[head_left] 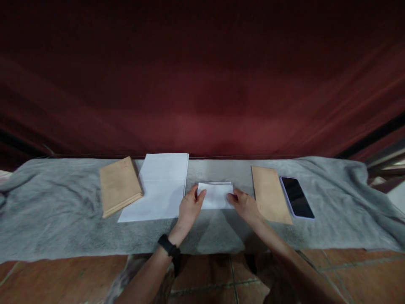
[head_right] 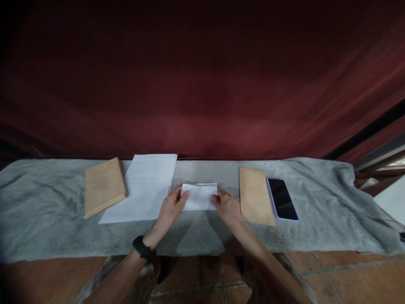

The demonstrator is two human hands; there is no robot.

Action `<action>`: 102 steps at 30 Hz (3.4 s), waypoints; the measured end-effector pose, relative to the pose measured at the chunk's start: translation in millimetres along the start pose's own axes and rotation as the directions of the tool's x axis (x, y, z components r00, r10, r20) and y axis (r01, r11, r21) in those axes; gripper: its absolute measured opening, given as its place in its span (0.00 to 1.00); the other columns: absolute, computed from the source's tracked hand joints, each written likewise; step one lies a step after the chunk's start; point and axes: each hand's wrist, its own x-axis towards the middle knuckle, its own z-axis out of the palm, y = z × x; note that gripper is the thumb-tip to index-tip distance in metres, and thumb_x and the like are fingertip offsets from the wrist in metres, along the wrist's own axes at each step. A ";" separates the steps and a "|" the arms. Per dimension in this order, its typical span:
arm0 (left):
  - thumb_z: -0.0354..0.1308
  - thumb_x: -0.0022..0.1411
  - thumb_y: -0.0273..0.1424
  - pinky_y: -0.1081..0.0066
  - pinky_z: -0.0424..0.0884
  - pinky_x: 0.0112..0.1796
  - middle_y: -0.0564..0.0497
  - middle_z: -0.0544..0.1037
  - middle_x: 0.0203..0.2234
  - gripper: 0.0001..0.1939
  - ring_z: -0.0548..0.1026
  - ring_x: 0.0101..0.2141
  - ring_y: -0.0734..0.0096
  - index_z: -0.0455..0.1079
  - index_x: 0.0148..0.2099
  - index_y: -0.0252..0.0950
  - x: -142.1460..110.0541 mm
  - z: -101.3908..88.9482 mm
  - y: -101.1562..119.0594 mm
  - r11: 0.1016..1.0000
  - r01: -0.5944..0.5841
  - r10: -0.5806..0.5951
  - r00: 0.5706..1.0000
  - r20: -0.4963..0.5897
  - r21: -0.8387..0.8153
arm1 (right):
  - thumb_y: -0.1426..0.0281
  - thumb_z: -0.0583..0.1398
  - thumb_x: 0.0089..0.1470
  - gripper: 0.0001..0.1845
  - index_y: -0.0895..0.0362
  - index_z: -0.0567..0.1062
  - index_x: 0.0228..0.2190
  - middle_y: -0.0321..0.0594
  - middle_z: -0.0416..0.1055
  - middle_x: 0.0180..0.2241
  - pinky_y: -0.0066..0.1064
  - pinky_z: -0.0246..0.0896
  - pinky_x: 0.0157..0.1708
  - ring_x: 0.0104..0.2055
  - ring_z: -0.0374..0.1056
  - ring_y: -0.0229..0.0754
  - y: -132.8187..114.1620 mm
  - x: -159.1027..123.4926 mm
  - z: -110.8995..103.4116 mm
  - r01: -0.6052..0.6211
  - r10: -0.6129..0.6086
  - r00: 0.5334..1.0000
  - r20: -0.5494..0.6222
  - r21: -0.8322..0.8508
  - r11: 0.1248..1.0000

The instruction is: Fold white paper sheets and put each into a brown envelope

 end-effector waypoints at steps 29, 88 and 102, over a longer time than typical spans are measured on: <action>0.41 0.76 0.34 0.67 0.76 0.35 0.42 0.77 0.51 0.22 0.81 0.37 0.62 0.58 0.68 0.39 2.8 20.3 13.5 0.797 -0.098 0.136 0.991 -0.019 0.596 | 0.66 0.51 0.68 0.22 0.62 0.69 0.58 0.55 0.69 0.59 0.46 0.61 0.56 0.59 0.65 0.54 -17.3 5.9 28.6 0.327 -0.362 0.835 -0.414 -0.156 0.932; 0.48 0.72 0.44 0.49 0.51 0.67 0.38 0.53 0.71 0.35 0.51 0.70 0.53 0.50 0.73 0.33 -10.7 32.3 -19.0 0.742 -0.338 0.371 0.926 0.065 0.578 | 0.57 0.50 0.69 0.37 0.65 0.51 0.69 0.54 0.52 0.70 0.46 0.48 0.70 0.72 0.47 0.49 -21.4 -30.1 65.8 0.526 -0.562 0.760 -0.326 -0.201 0.827; 0.50 0.72 0.33 0.55 0.58 0.66 0.40 0.64 0.67 0.23 0.60 0.67 0.58 0.64 0.66 0.34 -23.7 12.1 -10.5 0.676 -0.540 0.501 0.836 0.224 0.502 | 0.58 0.51 0.68 0.35 0.67 0.58 0.67 0.54 0.54 0.69 0.47 0.48 0.69 0.71 0.51 0.50 26.4 -31.7 51.4 0.438 -0.482 0.828 -0.287 -0.207 0.875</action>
